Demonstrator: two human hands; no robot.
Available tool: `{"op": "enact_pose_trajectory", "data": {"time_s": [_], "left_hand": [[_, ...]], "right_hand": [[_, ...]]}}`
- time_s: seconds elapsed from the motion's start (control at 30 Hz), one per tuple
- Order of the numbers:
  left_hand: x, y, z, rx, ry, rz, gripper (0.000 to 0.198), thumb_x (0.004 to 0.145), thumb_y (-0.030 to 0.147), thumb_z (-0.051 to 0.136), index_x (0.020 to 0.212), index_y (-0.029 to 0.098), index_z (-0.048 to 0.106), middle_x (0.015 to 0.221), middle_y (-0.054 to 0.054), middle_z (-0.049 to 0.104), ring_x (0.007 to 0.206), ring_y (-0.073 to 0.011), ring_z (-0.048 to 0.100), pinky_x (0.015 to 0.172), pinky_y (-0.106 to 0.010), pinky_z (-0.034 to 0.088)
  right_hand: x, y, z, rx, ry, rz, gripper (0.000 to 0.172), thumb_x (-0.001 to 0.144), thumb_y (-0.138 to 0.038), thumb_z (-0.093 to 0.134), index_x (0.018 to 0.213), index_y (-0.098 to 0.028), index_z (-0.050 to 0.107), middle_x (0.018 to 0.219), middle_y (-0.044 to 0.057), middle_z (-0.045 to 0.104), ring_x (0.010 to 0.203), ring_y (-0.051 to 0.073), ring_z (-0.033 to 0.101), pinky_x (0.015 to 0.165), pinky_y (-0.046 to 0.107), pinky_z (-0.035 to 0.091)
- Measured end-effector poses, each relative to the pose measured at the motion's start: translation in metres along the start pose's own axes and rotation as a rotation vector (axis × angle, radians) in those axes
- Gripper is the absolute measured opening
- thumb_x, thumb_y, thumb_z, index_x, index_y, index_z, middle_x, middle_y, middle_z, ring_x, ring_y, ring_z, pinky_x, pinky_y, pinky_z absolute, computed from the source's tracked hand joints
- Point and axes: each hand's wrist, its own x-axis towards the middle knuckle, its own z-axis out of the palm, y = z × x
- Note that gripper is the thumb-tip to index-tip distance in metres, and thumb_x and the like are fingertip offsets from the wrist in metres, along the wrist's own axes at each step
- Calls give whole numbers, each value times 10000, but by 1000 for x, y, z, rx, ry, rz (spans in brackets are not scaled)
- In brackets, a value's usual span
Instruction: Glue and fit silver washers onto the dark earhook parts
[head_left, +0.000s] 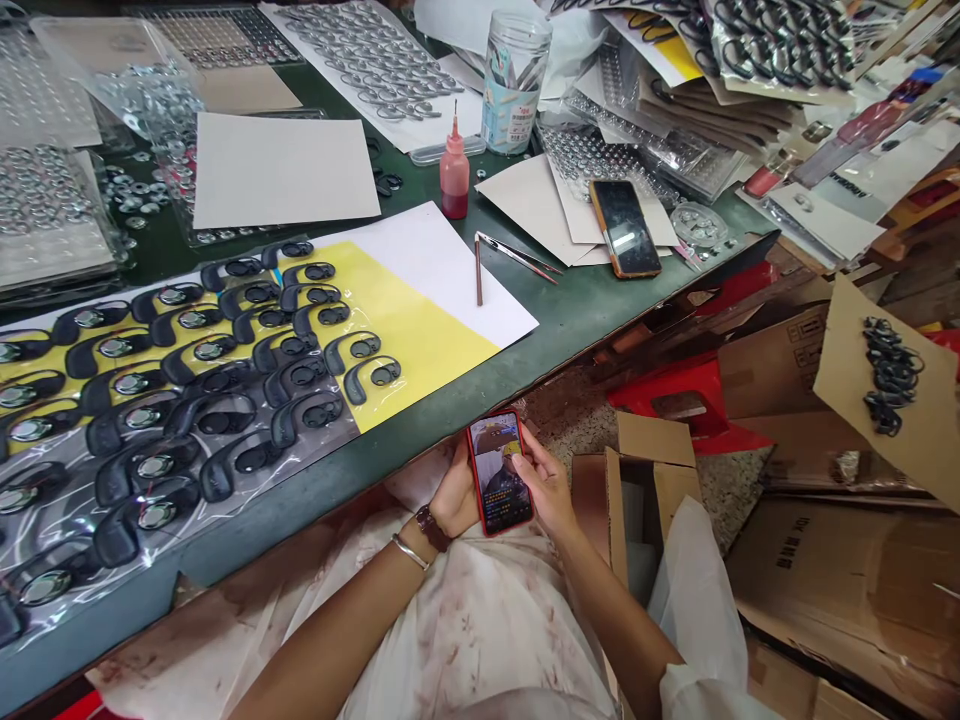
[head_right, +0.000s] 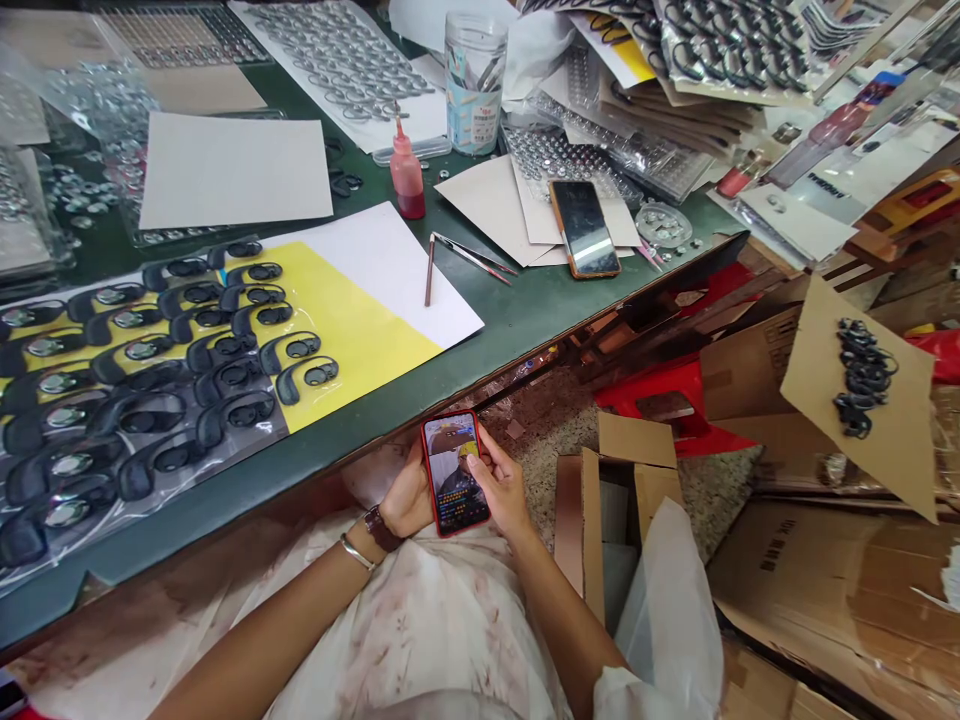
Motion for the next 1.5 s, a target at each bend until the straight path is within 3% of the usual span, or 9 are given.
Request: {"op": "enact_pose_trajectory", "data": {"time_s": [0.17,0.33,0.53,0.67,0.83,1.17,1.3,1.4,1.5], "left_hand": [[-1,0,-2,-6,-7,9,657,933,619,301,1243,120,595,1133,-149,683,1121,-328,597,1043,-459,382],[-1,0,-3,-11,-12,19,641,927,615,328,1210,118,615,1147,-150,677,1130,-341,591,1045,-454,377],[1,-1,-6,-14,-11,41,590,940,577,351,1233,129,599,1176,-147,664,1140,-320,589,1055,-449,370],[2,-2,-8,-17,-3,70,583,930,571,403,1260,123,577,1179,-145,662,1126,-297,599,1067,-424,363],[2,-2,-7,-22,-2,84,561,938,554,407,1279,136,563,1200,-130,654,1114,-278,605,1062,-406,368],[2,-2,-8,-21,2,57,566,934,562,406,1280,143,563,1188,-126,662,1117,-277,605,1049,-410,371],[1,-1,-5,-12,-4,30,587,939,577,366,1269,139,575,1169,-136,670,1106,-286,609,1041,-426,378],[0,0,-3,-6,-7,20,625,937,604,320,1245,136,597,1152,-139,676,1098,-297,609,1025,-429,392],[0,0,-3,2,-4,20,642,936,610,303,1220,127,615,1129,-142,684,1081,-310,614,1010,-430,405]], "right_hand": [[0,0,3,-16,14,19,577,801,-398,697,1336,-255,535,1226,32,657,1025,216,640,939,374,506],[2,-5,2,1,-11,-1,513,833,-392,666,1315,-255,557,1241,39,647,1097,235,614,981,396,475],[24,-23,0,-35,57,-65,466,831,-404,653,1263,-240,595,1148,49,687,1077,242,620,963,396,475],[40,-34,6,-57,-31,-30,372,820,-426,644,1138,-238,685,1081,44,718,1072,273,624,938,419,489],[44,-36,8,-52,-96,-25,390,808,-381,664,1169,-235,679,1118,42,709,1079,281,623,934,415,482],[42,-34,11,-68,-29,-50,302,819,-432,664,1023,-219,733,962,25,740,911,233,659,823,336,495],[38,-36,9,-78,4,-42,416,886,-562,520,931,-206,730,860,29,735,815,227,654,756,337,508],[33,-32,2,-91,27,-28,443,881,-592,509,1006,-218,710,921,35,730,922,240,639,814,345,506],[27,-22,-8,-60,5,74,488,862,-616,522,1102,-223,684,940,43,728,897,237,648,754,337,520]]}}
